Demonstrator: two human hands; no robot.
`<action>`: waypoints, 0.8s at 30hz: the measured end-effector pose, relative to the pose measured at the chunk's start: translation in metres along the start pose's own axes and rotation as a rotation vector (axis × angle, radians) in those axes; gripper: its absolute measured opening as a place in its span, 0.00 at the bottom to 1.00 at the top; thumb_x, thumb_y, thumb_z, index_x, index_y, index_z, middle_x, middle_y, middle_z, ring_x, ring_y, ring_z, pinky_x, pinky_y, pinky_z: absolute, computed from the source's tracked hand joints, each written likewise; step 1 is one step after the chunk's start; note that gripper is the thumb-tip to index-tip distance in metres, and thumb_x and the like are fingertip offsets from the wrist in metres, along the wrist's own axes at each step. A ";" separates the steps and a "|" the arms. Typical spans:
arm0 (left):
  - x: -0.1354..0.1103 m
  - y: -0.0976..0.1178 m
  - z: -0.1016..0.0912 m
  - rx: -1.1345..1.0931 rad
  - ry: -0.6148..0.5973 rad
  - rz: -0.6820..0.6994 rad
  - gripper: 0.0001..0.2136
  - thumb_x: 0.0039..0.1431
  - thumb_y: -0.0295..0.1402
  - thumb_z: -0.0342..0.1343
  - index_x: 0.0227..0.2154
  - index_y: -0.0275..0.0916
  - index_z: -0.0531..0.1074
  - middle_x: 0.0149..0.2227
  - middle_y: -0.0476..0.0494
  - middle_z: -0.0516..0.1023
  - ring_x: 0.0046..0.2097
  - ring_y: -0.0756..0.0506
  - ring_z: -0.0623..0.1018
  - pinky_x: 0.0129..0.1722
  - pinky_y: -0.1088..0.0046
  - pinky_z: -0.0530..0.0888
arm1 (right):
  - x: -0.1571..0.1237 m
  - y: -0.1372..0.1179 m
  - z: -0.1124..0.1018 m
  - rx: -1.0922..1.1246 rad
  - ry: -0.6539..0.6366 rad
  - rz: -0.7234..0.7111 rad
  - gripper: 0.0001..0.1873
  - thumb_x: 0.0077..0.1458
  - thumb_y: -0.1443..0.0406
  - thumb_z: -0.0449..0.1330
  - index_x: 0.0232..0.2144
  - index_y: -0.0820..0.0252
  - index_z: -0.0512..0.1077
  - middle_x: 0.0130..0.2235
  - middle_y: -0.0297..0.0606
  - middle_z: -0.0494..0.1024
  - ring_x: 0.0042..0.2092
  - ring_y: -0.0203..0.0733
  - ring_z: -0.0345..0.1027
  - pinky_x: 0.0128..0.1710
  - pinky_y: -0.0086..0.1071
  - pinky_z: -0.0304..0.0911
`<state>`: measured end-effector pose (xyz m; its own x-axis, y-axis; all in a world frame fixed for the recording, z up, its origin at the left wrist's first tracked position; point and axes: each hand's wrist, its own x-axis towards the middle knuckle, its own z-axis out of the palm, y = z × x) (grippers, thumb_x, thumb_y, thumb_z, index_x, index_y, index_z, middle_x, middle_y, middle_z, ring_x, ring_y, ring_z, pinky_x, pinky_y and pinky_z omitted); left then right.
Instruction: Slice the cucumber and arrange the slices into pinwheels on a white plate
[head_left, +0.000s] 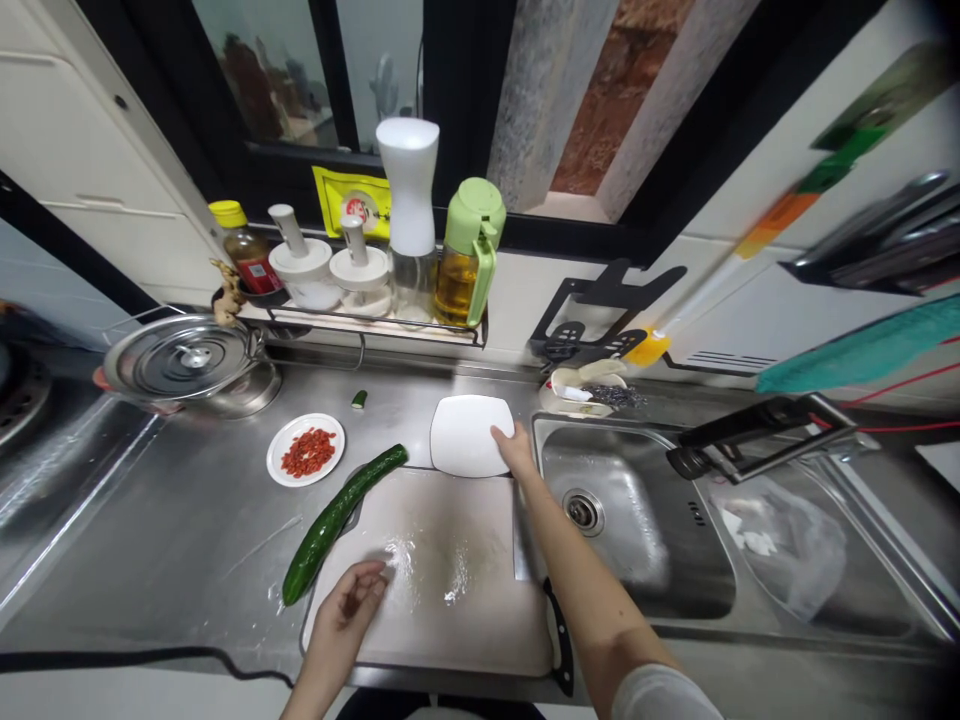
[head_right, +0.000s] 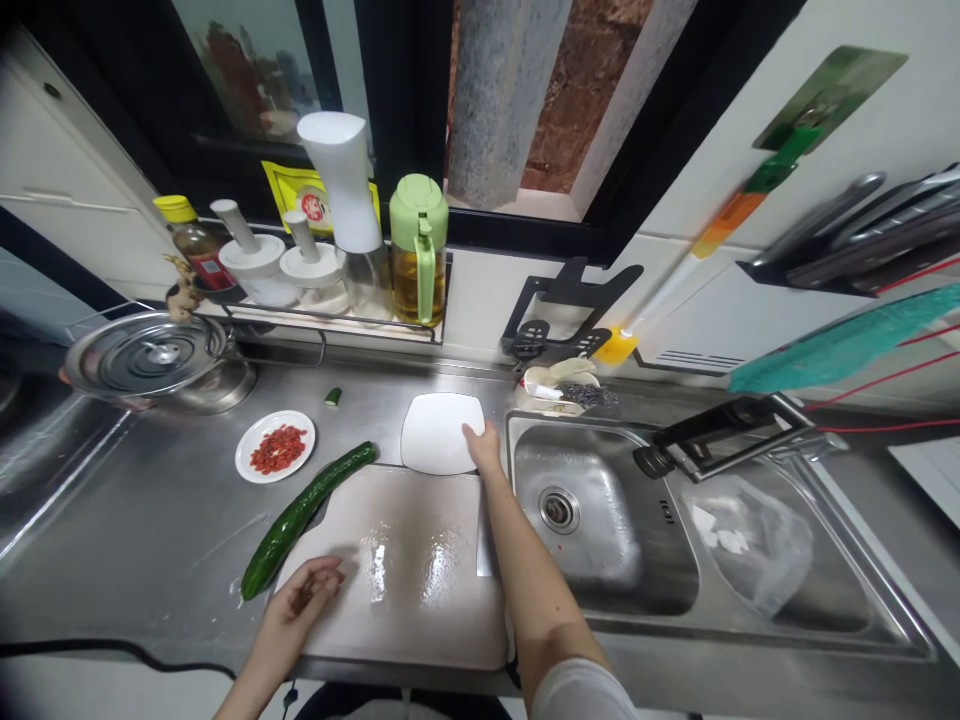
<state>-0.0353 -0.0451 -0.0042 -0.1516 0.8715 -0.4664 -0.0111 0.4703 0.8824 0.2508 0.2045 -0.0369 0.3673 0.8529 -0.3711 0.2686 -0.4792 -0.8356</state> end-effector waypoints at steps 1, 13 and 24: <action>0.001 -0.001 0.000 0.001 -0.001 -0.002 0.24 0.43 0.51 0.63 0.38 0.37 0.76 0.32 0.42 0.79 0.37 0.45 0.78 0.39 0.72 0.75 | 0.000 -0.003 -0.002 -0.112 0.012 -0.014 0.27 0.49 0.61 0.63 0.50 0.69 0.68 0.48 0.52 0.76 0.50 0.48 0.71 0.46 0.32 0.65; 0.004 -0.001 0.005 0.040 -0.024 -0.013 0.25 0.43 0.51 0.63 0.39 0.37 0.75 0.35 0.40 0.80 0.40 0.44 0.79 0.42 0.70 0.75 | -0.006 -0.021 -0.009 -0.895 -0.075 -0.009 0.32 0.57 0.47 0.53 0.50 0.70 0.69 0.49 0.57 0.74 0.51 0.51 0.69 0.45 0.34 0.63; 0.000 0.009 0.012 0.066 0.030 0.057 0.23 0.47 0.51 0.60 0.39 0.37 0.74 0.35 0.41 0.79 0.39 0.45 0.78 0.42 0.70 0.74 | -0.014 -0.034 -0.016 -1.029 -0.081 -0.038 0.35 0.55 0.42 0.50 0.48 0.67 0.71 0.47 0.55 0.76 0.50 0.54 0.70 0.45 0.38 0.63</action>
<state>-0.0237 -0.0386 0.0031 -0.1795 0.8932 -0.4122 0.0634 0.4287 0.9012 0.2514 0.2057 0.0031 0.2913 0.8644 -0.4099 0.9247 -0.3642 -0.1108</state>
